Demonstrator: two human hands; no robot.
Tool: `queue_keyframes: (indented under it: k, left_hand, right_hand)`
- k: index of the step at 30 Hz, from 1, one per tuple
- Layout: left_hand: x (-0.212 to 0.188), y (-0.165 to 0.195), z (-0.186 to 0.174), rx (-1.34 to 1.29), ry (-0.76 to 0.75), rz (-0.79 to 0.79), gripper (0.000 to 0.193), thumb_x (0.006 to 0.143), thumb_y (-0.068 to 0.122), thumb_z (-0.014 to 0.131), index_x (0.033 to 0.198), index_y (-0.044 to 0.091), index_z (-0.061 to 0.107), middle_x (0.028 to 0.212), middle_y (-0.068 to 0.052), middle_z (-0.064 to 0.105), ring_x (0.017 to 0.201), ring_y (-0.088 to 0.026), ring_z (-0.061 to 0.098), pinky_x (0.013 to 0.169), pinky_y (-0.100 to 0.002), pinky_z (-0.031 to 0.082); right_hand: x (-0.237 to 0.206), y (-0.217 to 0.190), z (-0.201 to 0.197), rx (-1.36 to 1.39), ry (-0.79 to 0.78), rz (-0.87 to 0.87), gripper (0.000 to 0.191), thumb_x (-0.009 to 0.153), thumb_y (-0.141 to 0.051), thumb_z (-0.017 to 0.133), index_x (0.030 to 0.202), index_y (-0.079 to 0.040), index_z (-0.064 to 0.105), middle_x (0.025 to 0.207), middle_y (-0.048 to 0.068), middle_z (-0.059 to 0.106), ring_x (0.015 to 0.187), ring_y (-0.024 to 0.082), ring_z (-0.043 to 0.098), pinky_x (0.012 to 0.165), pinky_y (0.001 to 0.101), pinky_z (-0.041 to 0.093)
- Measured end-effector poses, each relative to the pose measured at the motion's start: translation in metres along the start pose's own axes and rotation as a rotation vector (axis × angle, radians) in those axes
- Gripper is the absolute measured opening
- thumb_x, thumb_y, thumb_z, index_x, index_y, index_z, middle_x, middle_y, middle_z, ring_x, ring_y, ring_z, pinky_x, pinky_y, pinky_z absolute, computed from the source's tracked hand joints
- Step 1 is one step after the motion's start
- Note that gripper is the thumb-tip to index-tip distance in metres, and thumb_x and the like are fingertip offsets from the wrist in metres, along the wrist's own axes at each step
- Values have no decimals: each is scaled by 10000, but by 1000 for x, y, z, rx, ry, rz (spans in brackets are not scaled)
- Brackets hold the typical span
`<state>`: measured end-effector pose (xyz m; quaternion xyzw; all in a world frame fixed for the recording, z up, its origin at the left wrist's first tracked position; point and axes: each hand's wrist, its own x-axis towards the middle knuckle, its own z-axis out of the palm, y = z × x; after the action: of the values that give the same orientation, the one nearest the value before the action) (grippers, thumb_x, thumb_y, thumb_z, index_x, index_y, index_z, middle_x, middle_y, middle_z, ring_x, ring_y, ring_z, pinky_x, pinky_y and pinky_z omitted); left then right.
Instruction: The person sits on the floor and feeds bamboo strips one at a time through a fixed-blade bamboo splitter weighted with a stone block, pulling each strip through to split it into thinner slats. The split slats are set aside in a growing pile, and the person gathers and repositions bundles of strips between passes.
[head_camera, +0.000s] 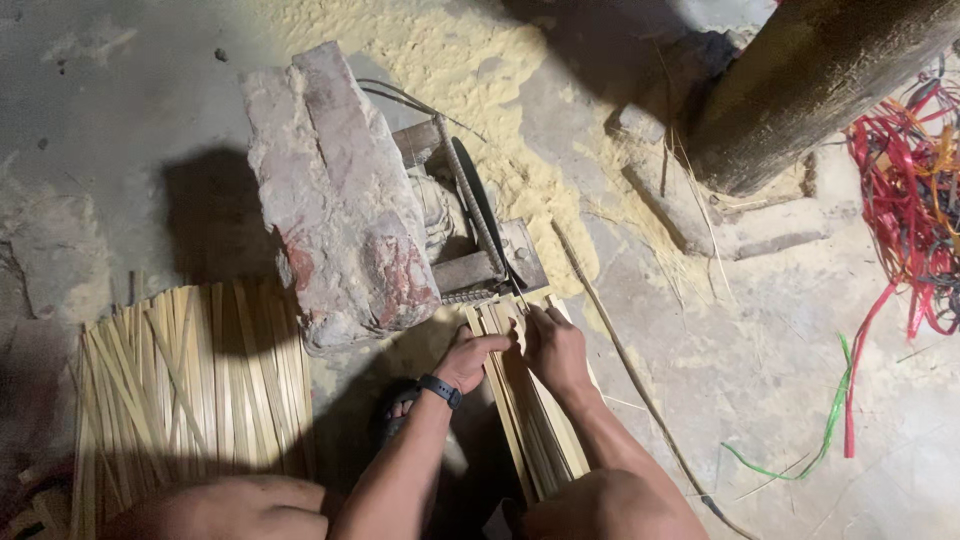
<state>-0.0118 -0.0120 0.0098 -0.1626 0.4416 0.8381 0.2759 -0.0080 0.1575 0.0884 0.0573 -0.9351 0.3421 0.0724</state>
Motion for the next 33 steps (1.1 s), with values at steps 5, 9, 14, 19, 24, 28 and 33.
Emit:
queue_keyframes:
  k: [5, 9, 14, 19, 24, 28, 33]
  left_hand:
    - [7, -8, 0, 52, 147, -71, 615, 787, 35, 824, 1239, -168, 459, 1267, -255, 724, 1233, -255, 665, 1127, -364, 424]
    - [0, -1, 9, 195, 173, -117, 594, 766, 140, 884, 1206, -174, 639, 1331, -286, 679, 1327, -243, 594, 1174, -357, 322]
    - [-12, 13, 33, 145, 166, -33, 467, 661, 243, 919, 986, -61, 777, 1203, -261, 746, 1258, -351, 651, 1178, -456, 426]
    - [-9, 16, 32, 182, 64, -73, 326, 775, 263, 833, 870, -42, 770, 1271, -192, 727, 1378, -224, 535, 1234, -437, 215]
    - [3, 0, 15, 120, 212, -179, 466, 757, 54, 843, 1086, 2, 517, 1216, -180, 644, 1319, -282, 512, 1225, -459, 253]
    - [11, -11, 11, 190, 254, -98, 653, 741, 108, 827, 1203, -112, 421, 1214, -224, 585, 1283, -364, 530, 1169, -518, 337]
    - [8, -9, 11, 151, 125, -79, 764, 697, 174, 879, 1206, -315, 586, 1314, -343, 641, 1376, -338, 525, 1195, -438, 222]
  right_hand:
    - [5, -7, -8, 33, -3, -17, 309, 796, -26, 701, 1103, 4, 715, 871, 203, 684, 682, 397, 673, 622, 467, 558]
    - [-40, -14, -41, -189, 26, -42, 357, 789, -55, 695, 1139, 1, 736, 838, 161, 693, 701, 318, 680, 605, 424, 568]
    - [-96, -13, -38, 161, -76, 34, 363, 880, -125, 696, 1195, 55, 680, 842, 142, 686, 679, 248, 701, 605, 382, 590]
    - [-71, 10, -19, 59, -42, 104, 296, 908, -18, 630, 1200, -14, 682, 822, 157, 659, 643, 334, 665, 582, 410, 557]
    - [-23, 4, -12, 103, -128, 138, 315, 685, 62, 709, 977, -18, 621, 781, 188, 611, 660, 404, 616, 608, 478, 492]
    - [1, -5, -8, 128, -131, 87, 310, 657, 33, 735, 928, -11, 592, 801, 192, 609, 691, 424, 614, 619, 490, 485]
    - [-11, -9, -25, -7, -85, 45, 258, 798, -69, 747, 1034, -13, 658, 820, 194, 633, 705, 414, 627, 631, 480, 507]
